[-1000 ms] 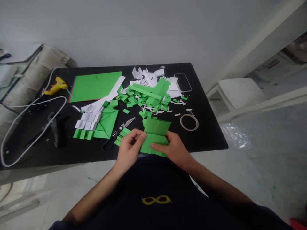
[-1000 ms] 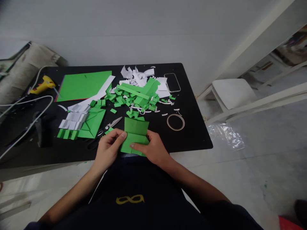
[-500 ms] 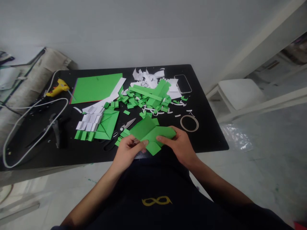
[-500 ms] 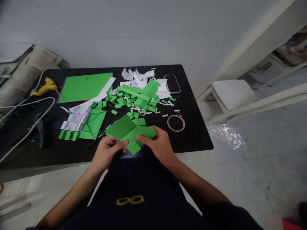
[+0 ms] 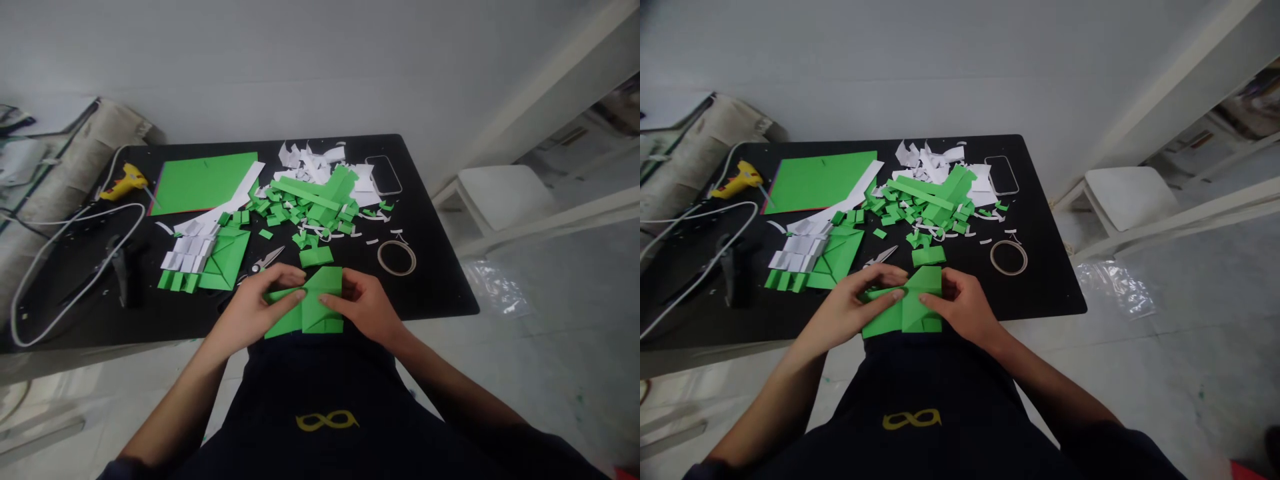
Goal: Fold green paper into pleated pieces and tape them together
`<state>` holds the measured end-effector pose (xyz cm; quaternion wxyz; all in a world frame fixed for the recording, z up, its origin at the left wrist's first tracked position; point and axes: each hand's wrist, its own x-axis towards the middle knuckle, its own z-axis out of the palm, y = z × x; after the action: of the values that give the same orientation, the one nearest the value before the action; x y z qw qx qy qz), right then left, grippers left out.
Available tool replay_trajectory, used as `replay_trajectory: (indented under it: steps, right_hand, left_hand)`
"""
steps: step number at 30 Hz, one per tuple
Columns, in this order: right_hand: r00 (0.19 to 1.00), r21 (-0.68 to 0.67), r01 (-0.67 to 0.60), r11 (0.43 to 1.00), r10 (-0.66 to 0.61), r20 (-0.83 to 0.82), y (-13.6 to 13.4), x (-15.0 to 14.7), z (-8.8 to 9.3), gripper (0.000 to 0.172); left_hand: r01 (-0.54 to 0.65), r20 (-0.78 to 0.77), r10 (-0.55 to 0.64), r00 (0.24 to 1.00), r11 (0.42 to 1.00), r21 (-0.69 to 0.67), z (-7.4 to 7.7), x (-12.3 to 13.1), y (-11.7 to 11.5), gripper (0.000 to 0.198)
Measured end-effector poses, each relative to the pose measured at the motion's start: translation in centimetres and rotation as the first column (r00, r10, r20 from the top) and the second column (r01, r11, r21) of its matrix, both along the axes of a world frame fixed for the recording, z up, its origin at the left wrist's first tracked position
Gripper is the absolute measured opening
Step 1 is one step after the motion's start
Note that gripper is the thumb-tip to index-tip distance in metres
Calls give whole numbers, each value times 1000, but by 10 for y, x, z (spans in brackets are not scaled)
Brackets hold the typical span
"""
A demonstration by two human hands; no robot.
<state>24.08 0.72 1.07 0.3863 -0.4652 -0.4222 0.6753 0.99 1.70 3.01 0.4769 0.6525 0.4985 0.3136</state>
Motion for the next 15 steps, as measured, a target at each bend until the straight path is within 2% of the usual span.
replay_trajectory:
  steps: [3,7,11,15]
  right_hand:
    - [999,15,-25,1000,25,34,-2,-1,1,26]
    - [996,56,-23,998,18,85,-3,-1,1,22]
    - [996,84,-19,996,11,94,-1,-1,2,17]
    - [995,112,-20,993,9,103,1,3,3,11]
  left_hand:
    - [41,26,-40,999,998,-52,-8,6,1,13]
    - [25,94,-18,995,997,-73,-14,10,0,10]
    - [-12,181,27,983,996,-85,-11,12,-2,11]
    - [-24,202,40,979,997,-79,-6,12,-3,5]
